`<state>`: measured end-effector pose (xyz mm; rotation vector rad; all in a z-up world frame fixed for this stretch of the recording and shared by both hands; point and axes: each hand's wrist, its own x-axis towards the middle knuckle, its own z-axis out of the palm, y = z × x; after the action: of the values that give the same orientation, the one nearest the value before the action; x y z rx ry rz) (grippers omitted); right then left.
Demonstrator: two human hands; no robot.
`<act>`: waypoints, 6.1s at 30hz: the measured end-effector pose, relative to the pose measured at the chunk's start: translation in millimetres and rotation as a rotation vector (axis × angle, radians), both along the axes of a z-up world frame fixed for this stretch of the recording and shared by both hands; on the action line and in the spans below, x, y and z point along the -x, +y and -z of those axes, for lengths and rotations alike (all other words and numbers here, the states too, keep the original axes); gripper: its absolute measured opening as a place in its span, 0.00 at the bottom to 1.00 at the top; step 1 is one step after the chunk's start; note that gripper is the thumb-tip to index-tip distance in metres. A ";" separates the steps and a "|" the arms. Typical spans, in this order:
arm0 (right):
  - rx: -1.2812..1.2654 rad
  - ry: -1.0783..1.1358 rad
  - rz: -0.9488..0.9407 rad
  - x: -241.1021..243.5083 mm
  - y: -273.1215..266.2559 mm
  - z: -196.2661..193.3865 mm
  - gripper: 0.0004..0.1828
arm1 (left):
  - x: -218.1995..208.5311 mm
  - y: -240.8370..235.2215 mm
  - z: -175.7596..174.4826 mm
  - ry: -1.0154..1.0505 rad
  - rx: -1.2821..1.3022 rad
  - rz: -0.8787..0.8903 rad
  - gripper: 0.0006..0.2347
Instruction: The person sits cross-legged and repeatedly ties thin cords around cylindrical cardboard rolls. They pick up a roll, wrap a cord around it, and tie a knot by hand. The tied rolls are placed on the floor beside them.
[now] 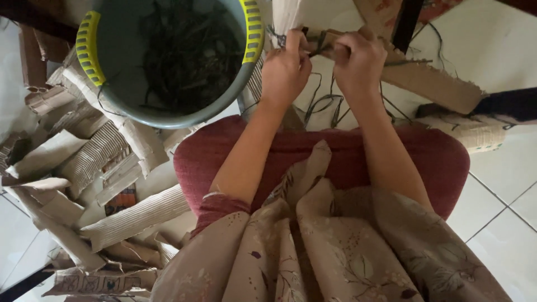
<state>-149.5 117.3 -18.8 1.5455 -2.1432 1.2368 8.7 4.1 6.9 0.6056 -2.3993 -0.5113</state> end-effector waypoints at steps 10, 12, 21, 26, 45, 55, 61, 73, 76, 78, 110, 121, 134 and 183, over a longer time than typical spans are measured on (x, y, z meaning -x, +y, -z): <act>-0.237 -0.344 -0.200 -5.4 76.6 -37.6 0.10 | -26.0 -2.6 25.2 -0.065 -0.122 0.074 0.14; -0.479 -0.355 -0.404 -14.9 90.3 -45.4 0.07 | -25.6 4.9 25.1 -0.326 -0.258 0.081 0.05; -0.664 -0.542 -0.250 -19.1 42.5 98.4 0.16 | -26.2 0.7 37.8 -0.754 -0.580 0.026 0.19; -0.685 -0.484 -0.342 -15.4 34.1 138.9 0.18 | -44.1 -14.9 16.9 -1.140 -0.506 -0.005 0.09; -0.168 -0.524 -0.282 -65.4 160.7 -36.4 0.12 | -21.7 122.3 -60.1 -0.019 -0.881 0.157 0.11; -0.009 -0.306 -0.169 -58.7 205.0 -28.8 0.09 | 43.7 188.5 -77.0 0.300 -0.646 0.396 0.09; 0.047 -0.193 -0.099 -45.0 214.5 -60.9 0.10 | 106.5 183.5 -109.5 0.353 -0.383 0.659 0.07; -0.442 -0.728 0.228 -18.6 226.7 -47.9 0.11 | 170.6 184.0 -5.0 0.169 -0.250 0.439 0.13; -0.402 -0.712 0.169 -13.2 225.0 -38.4 0.11 | 163.5 178.5 -9.8 0.251 -0.043 0.497 0.02; -0.405 -0.684 0.169 -8.8 223.1 -31.7 0.09 | 159.9 172.8 -20.1 0.118 -0.073 0.615 0.13; -0.681 -0.722 0.478 1.8 216.8 -28.8 0.13 | 224.3 142.5 0.9 -0.739 0.088 0.811 0.26; -0.614 -0.889 0.528 22.0 218.2 -21.4 0.36 | 227.3 149.4 -43.5 -0.990 -0.066 0.755 0.11; -0.476 -0.742 0.570 10.5 227.5 -24.7 0.23 | 224.6 157.1 -57.3 -1.113 -0.126 0.694 0.13; -0.198 -0.297 0.534 42.2 215.3 96.0 0.11 | 83.2 234.2 -29.8 -0.240 -0.435 0.862 0.30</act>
<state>-191.7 332.7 -114.9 0.7793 -2.6897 1.1396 -74.5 238.3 36.7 -0.2711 -2.7190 -1.4058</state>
